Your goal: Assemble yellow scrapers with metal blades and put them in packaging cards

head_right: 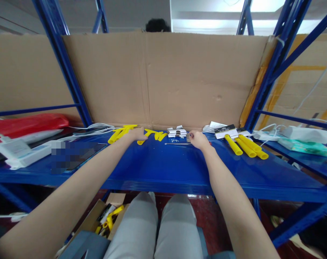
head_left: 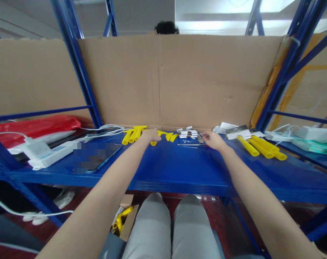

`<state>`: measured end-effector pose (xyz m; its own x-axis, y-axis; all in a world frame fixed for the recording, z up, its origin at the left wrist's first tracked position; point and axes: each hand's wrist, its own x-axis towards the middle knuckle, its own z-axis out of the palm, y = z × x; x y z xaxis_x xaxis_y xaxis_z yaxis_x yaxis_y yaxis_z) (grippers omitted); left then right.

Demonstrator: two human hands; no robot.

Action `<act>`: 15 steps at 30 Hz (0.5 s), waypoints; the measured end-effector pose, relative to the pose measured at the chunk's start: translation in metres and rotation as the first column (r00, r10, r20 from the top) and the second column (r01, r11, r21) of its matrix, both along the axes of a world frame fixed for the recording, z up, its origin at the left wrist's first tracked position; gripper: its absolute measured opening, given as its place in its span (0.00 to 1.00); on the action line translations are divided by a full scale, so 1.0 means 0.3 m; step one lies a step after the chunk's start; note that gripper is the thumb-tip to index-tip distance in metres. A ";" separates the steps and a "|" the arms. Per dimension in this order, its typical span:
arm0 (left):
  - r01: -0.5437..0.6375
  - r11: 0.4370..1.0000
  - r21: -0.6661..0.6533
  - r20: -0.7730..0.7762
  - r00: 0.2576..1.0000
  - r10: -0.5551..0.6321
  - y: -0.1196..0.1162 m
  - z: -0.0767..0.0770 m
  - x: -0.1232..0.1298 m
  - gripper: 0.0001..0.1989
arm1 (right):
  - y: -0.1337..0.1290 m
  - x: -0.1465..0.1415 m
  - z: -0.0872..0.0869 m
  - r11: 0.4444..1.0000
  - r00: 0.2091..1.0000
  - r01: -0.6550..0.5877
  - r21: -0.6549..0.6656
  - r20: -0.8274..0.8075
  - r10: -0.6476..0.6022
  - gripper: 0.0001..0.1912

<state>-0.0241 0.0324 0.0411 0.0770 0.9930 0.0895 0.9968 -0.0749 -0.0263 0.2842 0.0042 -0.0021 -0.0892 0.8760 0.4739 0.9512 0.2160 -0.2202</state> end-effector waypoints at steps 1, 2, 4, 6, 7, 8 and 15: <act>-0.006 0.999 0.032 0.013 1.000 0.006 -0.001 -0.020 0.008 0.31 | -0.001 -0.002 0.001 1.000 1.000 0.006 -0.005 -0.005 -0.006 0.16; 0.005 0.999 0.046 0.018 1.000 -0.006 -0.002 -0.041 0.016 0.31 | -0.003 -0.005 0.002 1.000 1.000 0.013 -0.010 -0.010 -0.013 0.16; 0.025 0.999 0.048 0.014 1.000 -0.025 -0.002 -0.078 0.028 0.31 | -0.005 -0.009 0.004 0.999 0.999 0.026 -0.021 -0.020 -0.027 0.16; 0.025 0.999 0.045 0.005 1.000 -0.026 0.000 -0.099 0.035 0.32 | -0.004 -0.009 0.002 0.999 0.999 0.026 -0.022 -0.024 -0.026 0.15; 0.026 0.999 0.044 0.001 1.000 -0.026 0.003 -0.102 0.036 0.33 | -0.002 -0.007 0.001 1.000 1.000 0.019 -0.016 -0.025 -0.020 0.15; 0.023 0.999 0.042 -0.001 1.000 -0.023 0.005 -0.101 0.035 0.33 | 0.000 -0.004 -0.002 1.000 1.000 0.010 -0.008 -0.025 -0.010 0.14; -0.036 0.992 0.118 0.095 0.995 0.024 0.029 -0.068 0.001 0.36 | 0.005 0.002 -0.005 1.000 1.000 -0.004 0.004 -0.028 0.005 0.15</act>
<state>-0.0238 0.0412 0.0207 0.0331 0.9765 0.2128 0.9971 -0.0469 0.0603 0.2847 0.0057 -0.0037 -0.0797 0.8738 0.4797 0.9437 0.2211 -0.2460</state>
